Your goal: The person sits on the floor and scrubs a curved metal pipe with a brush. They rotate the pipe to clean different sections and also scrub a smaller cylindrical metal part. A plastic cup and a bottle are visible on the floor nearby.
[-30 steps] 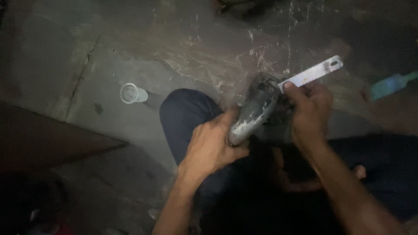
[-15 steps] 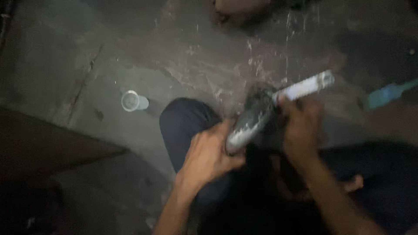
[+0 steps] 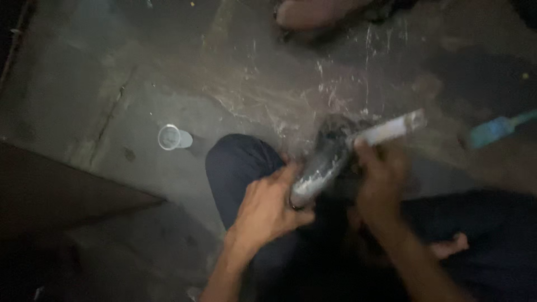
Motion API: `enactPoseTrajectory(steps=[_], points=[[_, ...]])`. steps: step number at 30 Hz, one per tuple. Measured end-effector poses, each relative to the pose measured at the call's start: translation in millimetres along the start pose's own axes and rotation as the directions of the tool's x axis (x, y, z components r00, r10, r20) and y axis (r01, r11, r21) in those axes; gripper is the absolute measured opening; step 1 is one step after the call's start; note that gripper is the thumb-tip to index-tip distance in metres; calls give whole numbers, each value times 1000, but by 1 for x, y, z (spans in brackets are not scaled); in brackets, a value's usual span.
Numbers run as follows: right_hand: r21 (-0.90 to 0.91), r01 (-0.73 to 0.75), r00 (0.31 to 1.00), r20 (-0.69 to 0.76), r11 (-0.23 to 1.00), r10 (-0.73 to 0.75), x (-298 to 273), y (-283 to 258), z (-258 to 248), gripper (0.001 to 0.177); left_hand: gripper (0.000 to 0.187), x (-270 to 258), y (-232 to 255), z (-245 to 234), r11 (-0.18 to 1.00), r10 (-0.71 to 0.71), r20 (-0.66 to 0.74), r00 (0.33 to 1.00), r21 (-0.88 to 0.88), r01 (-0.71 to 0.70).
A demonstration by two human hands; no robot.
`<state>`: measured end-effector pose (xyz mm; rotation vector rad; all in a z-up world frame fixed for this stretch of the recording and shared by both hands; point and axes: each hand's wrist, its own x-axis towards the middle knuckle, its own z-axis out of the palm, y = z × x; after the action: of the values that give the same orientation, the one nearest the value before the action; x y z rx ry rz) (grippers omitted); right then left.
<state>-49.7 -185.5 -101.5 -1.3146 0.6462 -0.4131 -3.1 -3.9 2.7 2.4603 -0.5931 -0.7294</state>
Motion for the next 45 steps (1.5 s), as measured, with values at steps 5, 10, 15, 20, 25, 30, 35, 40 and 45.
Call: enactPoseTrajectory(steps=[5,10,15,20,25,30,35,40,45], points=[[15,58,998,12,998,-58,7,-9,4,15,68,2,-2,0,995,-17,13,1000,-103,18],[7,-74,997,-25,997,74,-1,0,4,18,68,5,2,0,998,-39,19,999,-52,40],[-72,91,996,5,993,-91,2,-3,4,20,76,10,4,-1,999,-24,27,999,-23,25],[-32,6,999,-38,999,-8,13,-6,6,22,77,4,3,1,994,-71,23,997,-85,73],[-91,-95,993,-80,991,88,-12,2,4,23,69,6,3,4,996,-83,41,996,-41,85],[-104,-46,996,-77,994,38,-10,6,4,19,72,5,3,2,995,-50,28,998,-83,53],[-45,20,999,-34,999,-21,6,5,5,23,73,4,0,2,991,-38,-8,999,-126,37],[-214,-115,990,-108,970,94,-12,-4,6,25,78,10,2,2,993,-97,39,995,-66,99],[-219,58,997,-30,974,-66,1,1,6,18,73,10,1,1,999,-10,-7,1000,-53,10]])
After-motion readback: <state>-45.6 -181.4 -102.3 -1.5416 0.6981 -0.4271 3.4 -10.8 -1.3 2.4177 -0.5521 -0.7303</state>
